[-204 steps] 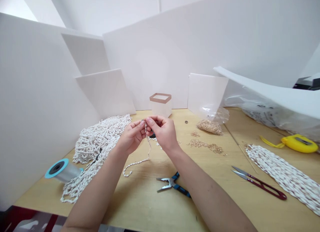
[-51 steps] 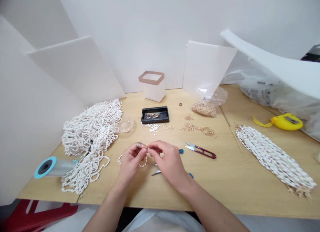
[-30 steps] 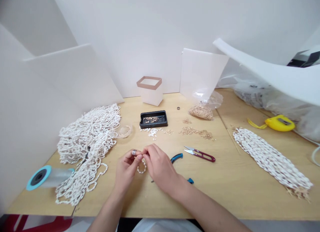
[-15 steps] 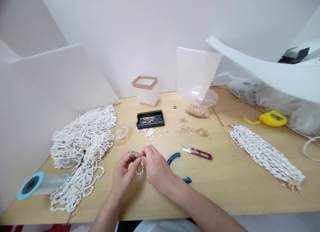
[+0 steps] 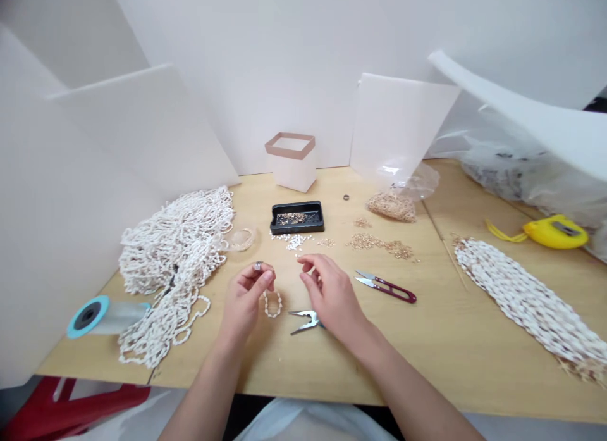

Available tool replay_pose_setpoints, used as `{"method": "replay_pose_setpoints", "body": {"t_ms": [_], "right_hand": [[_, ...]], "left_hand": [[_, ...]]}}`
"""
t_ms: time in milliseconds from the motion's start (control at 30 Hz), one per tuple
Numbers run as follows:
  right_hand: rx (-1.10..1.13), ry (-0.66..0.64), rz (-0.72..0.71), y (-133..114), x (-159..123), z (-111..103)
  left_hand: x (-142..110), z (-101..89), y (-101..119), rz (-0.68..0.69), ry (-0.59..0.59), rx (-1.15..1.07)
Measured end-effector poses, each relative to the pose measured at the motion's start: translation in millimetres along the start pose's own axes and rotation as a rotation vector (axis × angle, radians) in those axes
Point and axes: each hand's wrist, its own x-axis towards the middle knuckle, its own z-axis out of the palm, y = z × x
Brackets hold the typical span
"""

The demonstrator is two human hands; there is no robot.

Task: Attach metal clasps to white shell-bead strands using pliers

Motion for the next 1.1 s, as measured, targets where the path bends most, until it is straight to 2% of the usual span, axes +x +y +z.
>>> {"method": "replay_pose_setpoints", "body": {"t_ms": [133, 267, 367, 500, 700, 867, 1100], "right_hand": [[-0.125, -0.005, 0.06, 15.0, -3.0, -16.7], [-0.312, -0.034, 0.106, 36.3, -1.8, -36.4], [-0.483, -0.098, 0.139, 52.9, 10.8, -52.3], [-0.576, -0.12, 0.188, 69.5, 41.4, -65.8], [-0.616, -0.222, 0.221, 84.3, 76.1, -53.7], [-0.625, -0.244, 0.23, 90.8, 84.6, -38.2], [-0.654, -0.258, 0.235, 95.0, 89.3, -30.3]], "left_hand": [[0.8, 4.2, 8.7, 0.01, 0.023, -0.018], [0.3, 0.3, 7.1, 0.02, 0.029, -0.014], [2.5, -5.8, 3.2, 0.025, 0.022, -0.034], [7.0, -11.2, 1.4, 0.013, -0.029, -0.061], [7.1, -10.7, 1.8, -0.014, -0.05, -0.058], [7.6, -8.1, 2.4, -0.038, -0.039, 0.005], [9.0, -6.3, 3.3, -0.047, -0.074, 0.068]]}}
